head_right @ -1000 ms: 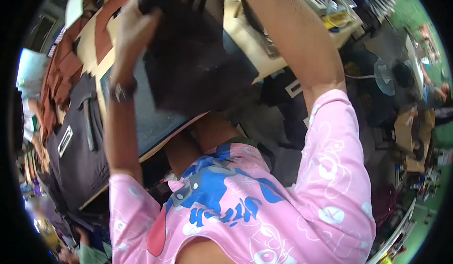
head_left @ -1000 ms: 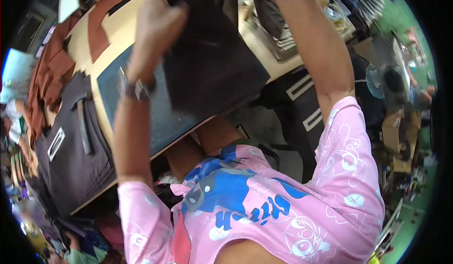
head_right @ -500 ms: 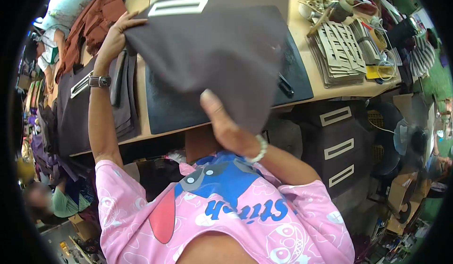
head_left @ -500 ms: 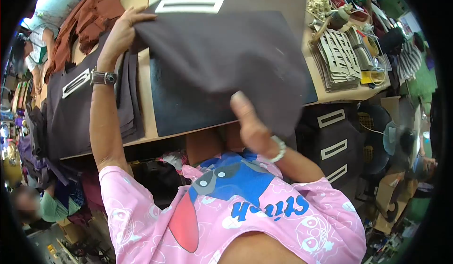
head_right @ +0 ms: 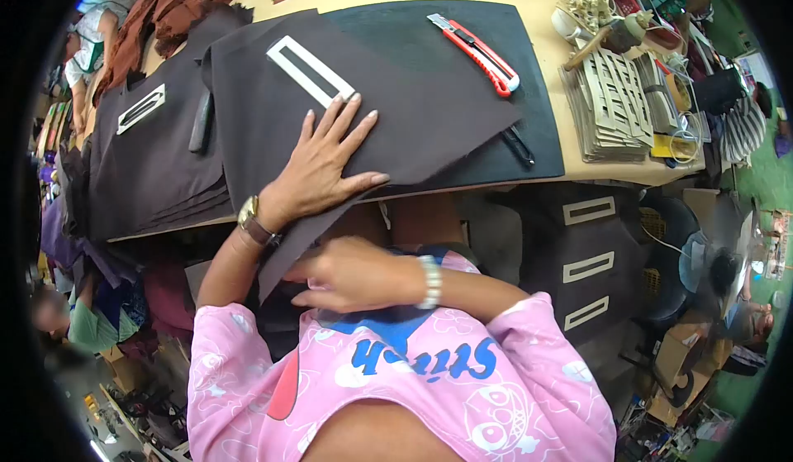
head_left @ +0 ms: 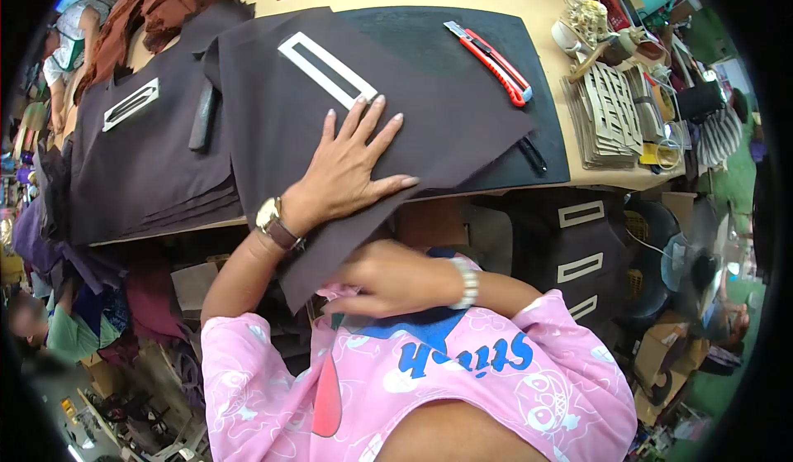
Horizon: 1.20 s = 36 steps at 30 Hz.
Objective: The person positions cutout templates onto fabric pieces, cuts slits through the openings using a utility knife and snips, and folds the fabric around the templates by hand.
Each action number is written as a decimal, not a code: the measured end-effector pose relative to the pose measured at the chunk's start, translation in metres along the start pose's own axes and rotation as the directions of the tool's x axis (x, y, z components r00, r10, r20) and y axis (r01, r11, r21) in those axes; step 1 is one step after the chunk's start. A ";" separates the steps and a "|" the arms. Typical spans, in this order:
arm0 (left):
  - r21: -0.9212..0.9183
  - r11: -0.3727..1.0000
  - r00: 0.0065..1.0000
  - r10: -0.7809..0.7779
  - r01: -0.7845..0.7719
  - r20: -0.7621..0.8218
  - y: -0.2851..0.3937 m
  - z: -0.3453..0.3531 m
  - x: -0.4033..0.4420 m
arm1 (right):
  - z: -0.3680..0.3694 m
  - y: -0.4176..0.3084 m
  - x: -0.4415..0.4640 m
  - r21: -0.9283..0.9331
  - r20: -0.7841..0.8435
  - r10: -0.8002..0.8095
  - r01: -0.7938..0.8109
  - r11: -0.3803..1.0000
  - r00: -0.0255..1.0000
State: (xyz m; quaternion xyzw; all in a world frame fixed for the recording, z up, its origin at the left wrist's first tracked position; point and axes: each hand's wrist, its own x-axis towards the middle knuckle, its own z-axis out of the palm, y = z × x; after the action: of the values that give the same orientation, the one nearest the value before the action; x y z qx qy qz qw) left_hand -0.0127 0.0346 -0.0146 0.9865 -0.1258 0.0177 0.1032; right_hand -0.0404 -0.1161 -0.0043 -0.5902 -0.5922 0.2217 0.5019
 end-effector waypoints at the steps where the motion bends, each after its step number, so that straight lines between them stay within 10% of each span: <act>1: -0.002 1.000 1.000 -0.007 0.007 -0.021 0.002 0.003 -0.001 | -0.034 -0.017 -0.007 0.072 -0.042 0.060 -0.057 0.996 0.997; 3: -0.006 1.000 0.998 -0.022 0.022 -0.064 0.003 0.007 -0.003 | -0.082 -0.034 -0.036 -0.001 -0.380 0.409 -0.443 0.897 0.829; 5: -0.021 0.999 0.997 -0.035 0.034 -0.067 0.005 0.008 -0.003 | -0.108 -0.013 -0.067 -0.273 -0.817 0.209 -0.681 0.680 0.537; 7: -0.019 0.999 0.997 -0.043 0.042 -0.068 0.005 0.007 -0.003 | -0.128 0.009 -0.100 -0.444 -0.860 0.050 -0.794 0.416 0.507; 12: -0.009 0.999 0.995 -0.035 0.034 -0.092 0.006 0.007 -0.005 | -0.120 0.028 -0.114 -0.491 -0.821 0.095 -0.781 0.387 0.563; 19: -0.019 0.998 0.983 -0.063 0.061 -0.175 0.043 0.015 -0.019 | -0.136 0.001 -0.141 -0.137 -0.989 -0.030 -0.815 0.563 0.145; 21: -0.054 0.997 0.976 -0.071 0.061 -0.208 0.061 0.022 -0.014 | -0.128 -0.014 -0.121 -0.208 -0.978 -0.129 -0.732 0.648 0.164; 25: -0.110 0.994 0.958 -0.059 0.029 -0.281 0.092 0.038 0.000 | -0.096 -0.006 -0.070 -0.348 -0.859 -0.024 -0.548 0.760 0.512; 29: -0.172 0.985 0.948 -0.053 -0.002 -0.315 0.050 0.004 0.015 | -0.098 0.040 -0.071 -0.312 -0.873 0.060 -0.647 0.695 0.485; 33: 0.281 0.846 0.773 -0.215 0.453 -0.597 -0.061 -0.051 0.058 | -0.101 0.044 -0.076 -0.305 -0.879 0.048 -0.636 0.709 0.475; 36: 0.111 0.667 0.670 -0.699 0.737 -0.249 -0.124 -0.086 0.087 | -0.100 0.047 -0.077 -0.334 -0.878 0.028 -0.655 0.677 0.477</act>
State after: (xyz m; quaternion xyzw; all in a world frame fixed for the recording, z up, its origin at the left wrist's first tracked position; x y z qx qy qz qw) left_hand 0.1020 0.1490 0.0495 0.9545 0.2870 0.0800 0.0124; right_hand 0.0519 -0.2104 -0.0299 -0.8669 -0.1827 -0.1900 0.4230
